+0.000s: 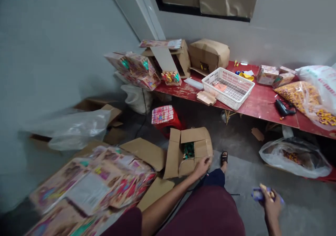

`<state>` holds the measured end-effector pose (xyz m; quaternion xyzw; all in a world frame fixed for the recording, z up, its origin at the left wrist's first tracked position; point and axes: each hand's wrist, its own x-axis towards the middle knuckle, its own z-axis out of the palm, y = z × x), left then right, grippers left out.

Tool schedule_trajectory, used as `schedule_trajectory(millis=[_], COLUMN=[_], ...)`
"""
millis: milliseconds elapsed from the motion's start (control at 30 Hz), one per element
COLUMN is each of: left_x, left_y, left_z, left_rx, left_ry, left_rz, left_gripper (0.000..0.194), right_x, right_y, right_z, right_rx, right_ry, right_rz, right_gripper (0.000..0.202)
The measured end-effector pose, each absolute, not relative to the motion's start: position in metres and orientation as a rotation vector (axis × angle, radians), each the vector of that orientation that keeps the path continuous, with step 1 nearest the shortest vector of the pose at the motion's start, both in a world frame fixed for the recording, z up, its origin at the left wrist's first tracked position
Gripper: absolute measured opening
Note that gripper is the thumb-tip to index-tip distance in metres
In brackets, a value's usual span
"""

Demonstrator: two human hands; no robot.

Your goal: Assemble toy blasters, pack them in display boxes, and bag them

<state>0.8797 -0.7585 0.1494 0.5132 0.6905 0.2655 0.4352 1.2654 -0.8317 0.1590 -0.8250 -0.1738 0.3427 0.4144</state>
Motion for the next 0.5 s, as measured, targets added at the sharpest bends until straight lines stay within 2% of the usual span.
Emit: schedule_trajectory(millis=[133, 233, 267, 367, 500], left_x=[0.943, 0.953, 0.948, 0.919, 0.876], left_y=[-0.629, -0.548, -0.525, -0.466, -0.401], left_z=[0.178, 0.216, 0.227, 0.245, 0.237], left_rx=[1.496, 1.763, 1.861, 1.950, 1.682], left_ry=[1.419, 1.238, 1.209, 1.253, 1.383], left_rz=[0.764, 0.769, 0.758, 0.722, 0.855], left_gripper=[0.057, 0.094, 0.100, 0.098, 0.094], right_x=[1.206, 1.147, 1.129, 1.086, 1.037], right_y=[-0.647, -0.547, -0.519, -0.445, -0.345], right_z=[0.205, 0.246, 0.256, 0.270, 0.265], right_rx=[-1.899, -1.691, -1.642, -1.532, -1.341], right_ry=[-0.614, -0.895, -0.990, -1.187, -1.331], right_rz=[1.030, 1.174, 1.184, 1.258, 1.523], right_gripper=[0.090, 0.078, 0.075, 0.069, 0.067])
